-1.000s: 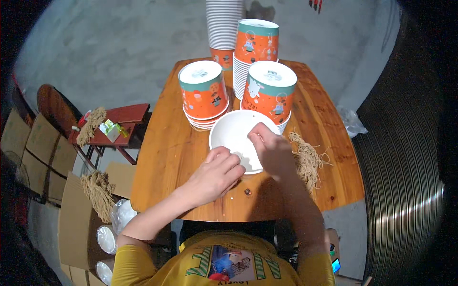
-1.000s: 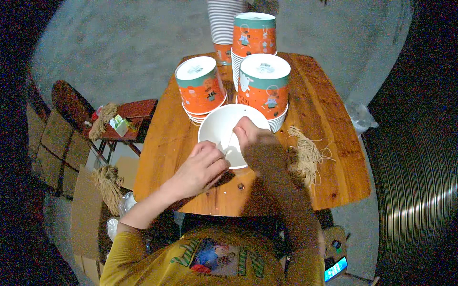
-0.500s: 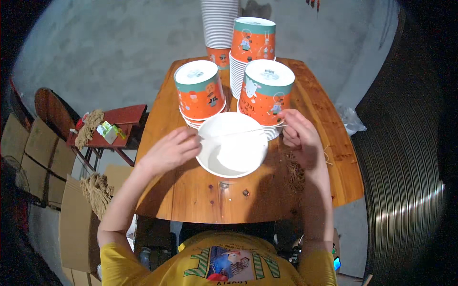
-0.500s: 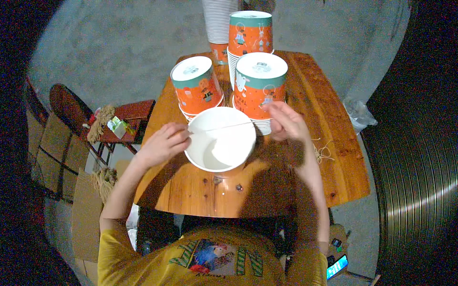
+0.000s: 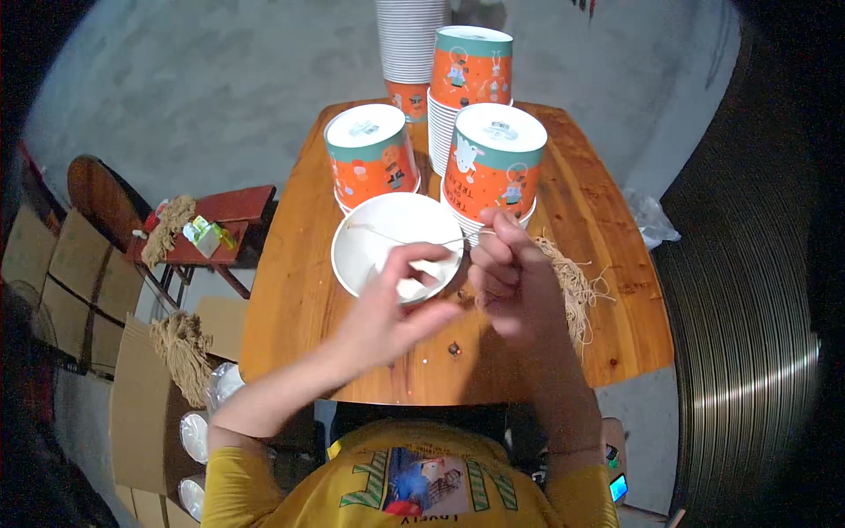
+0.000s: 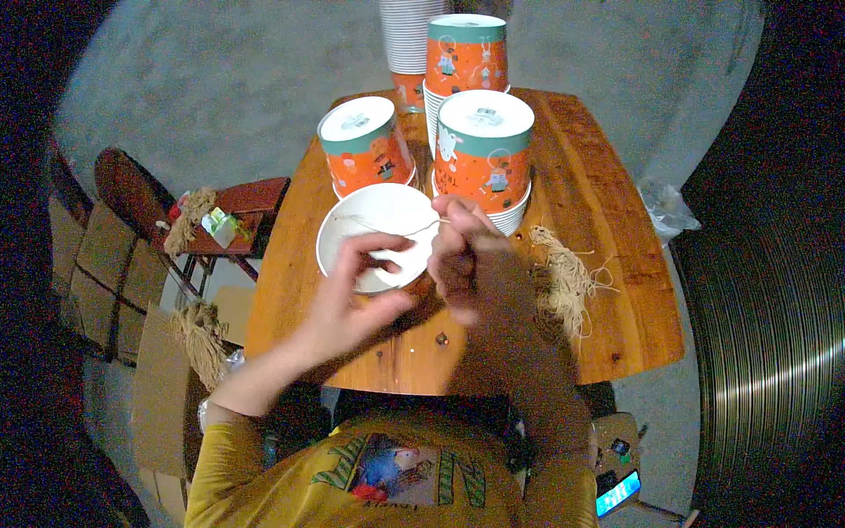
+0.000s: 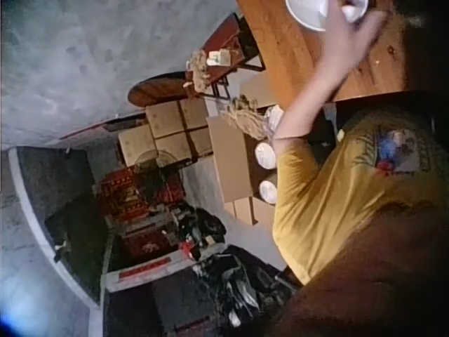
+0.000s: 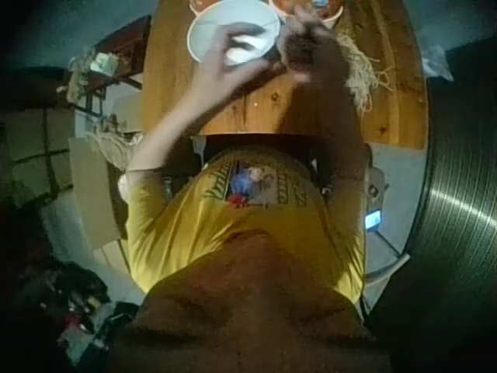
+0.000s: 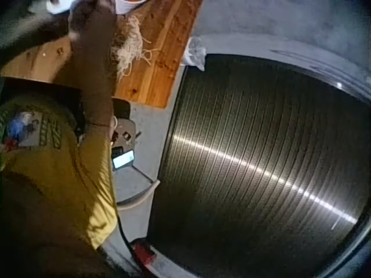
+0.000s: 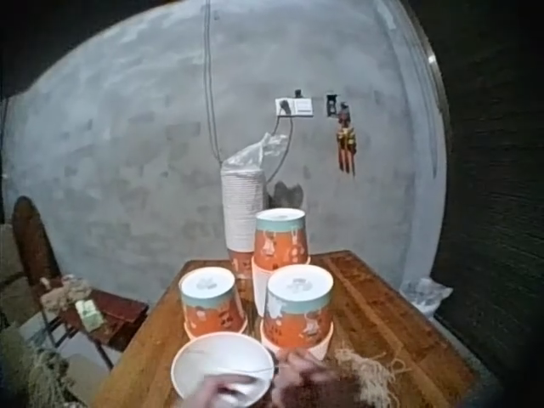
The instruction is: Tying bundles of raffia or straw fibers with string and placing them into decorative paper cups for packaging.
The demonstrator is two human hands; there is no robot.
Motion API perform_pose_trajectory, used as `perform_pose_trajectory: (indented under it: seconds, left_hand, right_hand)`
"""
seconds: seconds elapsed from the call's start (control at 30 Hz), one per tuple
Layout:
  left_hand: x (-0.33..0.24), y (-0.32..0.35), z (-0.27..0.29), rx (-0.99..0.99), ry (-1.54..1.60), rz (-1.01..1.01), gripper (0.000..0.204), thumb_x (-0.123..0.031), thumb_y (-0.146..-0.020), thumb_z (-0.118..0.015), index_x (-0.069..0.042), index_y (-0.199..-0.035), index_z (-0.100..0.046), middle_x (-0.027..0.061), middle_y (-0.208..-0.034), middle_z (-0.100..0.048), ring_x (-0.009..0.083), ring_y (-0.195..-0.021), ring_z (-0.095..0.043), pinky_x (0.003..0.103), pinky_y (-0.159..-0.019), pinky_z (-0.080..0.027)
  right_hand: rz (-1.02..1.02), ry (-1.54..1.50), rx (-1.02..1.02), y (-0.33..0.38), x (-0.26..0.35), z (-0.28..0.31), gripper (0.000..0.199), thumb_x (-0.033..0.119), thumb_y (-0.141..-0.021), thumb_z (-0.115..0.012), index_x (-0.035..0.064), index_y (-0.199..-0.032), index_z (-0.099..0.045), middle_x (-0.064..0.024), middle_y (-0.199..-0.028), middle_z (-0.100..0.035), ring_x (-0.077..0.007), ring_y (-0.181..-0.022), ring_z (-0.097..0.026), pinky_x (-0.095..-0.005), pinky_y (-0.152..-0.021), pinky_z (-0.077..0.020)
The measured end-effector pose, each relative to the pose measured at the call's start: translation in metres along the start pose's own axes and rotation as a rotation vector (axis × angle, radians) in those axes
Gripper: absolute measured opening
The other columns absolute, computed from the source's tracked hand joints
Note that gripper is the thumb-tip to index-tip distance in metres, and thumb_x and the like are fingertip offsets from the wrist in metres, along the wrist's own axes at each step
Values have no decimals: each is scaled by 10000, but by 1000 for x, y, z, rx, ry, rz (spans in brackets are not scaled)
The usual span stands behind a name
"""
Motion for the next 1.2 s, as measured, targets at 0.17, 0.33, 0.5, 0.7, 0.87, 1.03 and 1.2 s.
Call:
perform_pose_trajectory:
  seconds: [0.17, 0.33, 0.5, 0.7, 0.87, 1.03, 1.2]
  left_hand:
    - [14, 15, -44, 9, 591, 533, 143, -106, -938, -522, -13, -1034, -472, 30, -811, -573, 66, -670, -530, 212, -584, -464]
    - [13, 26, -46, 105, 404, 432, 108, -99, -950, -495, 3, -931, -525, 14, -767, -559, 61, -657, -527, 207, -581, -462]
    - [22, 37, -38, 174, 305, 459, 87, -76, -950, -478, -7, -905, -508, 39, -761, -558, 86, -655, -537, 240, -571, -454]
    - [-3, 15, -29, 214, -148, 1, 59, -68, -927, -495, -15, -948, -481, 134, -802, -573, 273, -704, -588, 346, -614, -469]
    - [-9, 0, -31, 240, -83, 118, 80, -72, -930, -494, -30, -990, -463, 142, -821, -590, 303, -764, -614, 354, -648, -482]
    - [-2, -7, -29, 221, -83, 142, 128, -80, -920, -511, -34, -1026, -457, 146, -820, -601, 289, -772, -634, 354, -659, -488]
    - [27, -16, -5, 120, -197, 276, 197, -96, -868, -576, -24, -1031, -492, 122, -775, -590, 230, -686, -596, 320, -632, -473]
  right_hand:
    - [109, 85, -248, 10, -1, -2, 145, 171, -934, -507, 50, -1014, -495, 63, -594, -303, -38, -481, -259, -190, -424, -226]
    - [202, 188, -223, 20, 5, 34, 150, 186, -925, -520, 69, -1015, -495, 60, -593, -307, -41, -492, -266, -195, -446, -237]
    - [156, 484, -410, 28, 7, 60, 177, 163, -896, -536, 73, -1047, -510, 50, -623, -382, -44, -530, -360, -198, -477, -288]
    - [284, 922, -91, 47, 1, 64, 285, 26, -855, -547, 25, -1135, -496, -10, -779, -536, -87, -653, -507, -231, -607, -434]
    - [107, 874, -82, 50, -36, 54, 234, 12, -898, -514, -10, -1129, -487, -69, -952, -609, -113, -877, -593, -258, -697, -495]
    - [365, 945, -99, 50, -26, 59, 71, 19, -898, -529, 15, -968, -544, 2, -826, -560, -60, -711, -523, -210, -610, -433]
    - [501, 1286, -314, 48, -16, 46, 72, 8, -821, -591, 39, -855, -536, 2, -719, -493, -75, -614, -480, -233, -546, -403]
Point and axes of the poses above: each hand's wrist, its own y-axis away from the middle knuckle, its own z-axis out of the back of the hand, x = y × z, the point moved 6 cm from there along -y, towards the middle knuckle
